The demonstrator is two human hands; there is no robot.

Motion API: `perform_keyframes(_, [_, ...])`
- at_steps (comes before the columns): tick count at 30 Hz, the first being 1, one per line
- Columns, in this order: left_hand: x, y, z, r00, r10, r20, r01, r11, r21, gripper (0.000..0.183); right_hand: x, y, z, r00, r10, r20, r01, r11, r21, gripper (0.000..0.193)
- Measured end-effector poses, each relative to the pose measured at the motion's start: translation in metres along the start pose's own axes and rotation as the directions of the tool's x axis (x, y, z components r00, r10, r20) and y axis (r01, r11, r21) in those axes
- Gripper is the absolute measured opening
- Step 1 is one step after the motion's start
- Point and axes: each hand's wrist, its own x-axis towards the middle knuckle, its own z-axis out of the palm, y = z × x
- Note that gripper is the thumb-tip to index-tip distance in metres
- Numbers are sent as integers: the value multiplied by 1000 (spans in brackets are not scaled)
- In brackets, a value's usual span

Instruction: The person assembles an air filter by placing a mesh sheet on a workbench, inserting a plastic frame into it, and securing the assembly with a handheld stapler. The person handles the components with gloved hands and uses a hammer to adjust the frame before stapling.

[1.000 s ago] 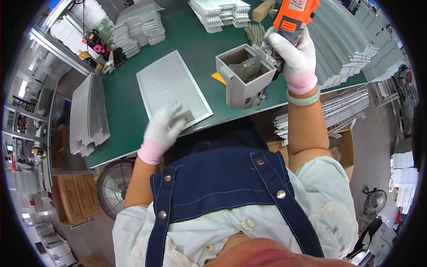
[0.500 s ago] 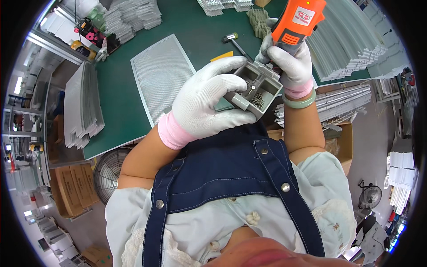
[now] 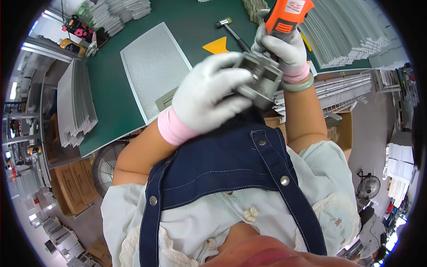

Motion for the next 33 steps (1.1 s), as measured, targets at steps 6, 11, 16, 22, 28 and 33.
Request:
perform_keyframes(6, [-2, 8, 7, 1000, 4, 3, -4, 998, -55, 38, -14, 2, -4, 996, 13, 85, -23, 992, 121, 51])
perform_keyframes(11, [-1, 6, 7, 997, -33, 73, 35, 999, -22, 35, -17, 8, -9, 991, 114, 65, -112, 993, -41, 62])
perform_keyframes(16, [-3, 0, 17, 996, -67, 56, 68, 997, -28, 39, -21, 14, -20, 973, 194, 123, -195, 981, -4, 62])
perform_keyframes(22, [1, 11, 13, 993, 35, 109, -36, 999, 6, 45, -21, 16, -9, 972, 190, 140, -208, 970, 123, 65])
perform_keyframes(28, [6, 8, 17, 997, -61, 42, 61, 998, 9, 86, -18, 13, -11, 961, 187, 202, -219, 964, 150, 61])
perform_keyframes(33, [14, -14, 21, 941, -337, 40, 294, 751, -592, 85, -15, 30, 17, 977, 101, 186, -150, 949, 276, 57])
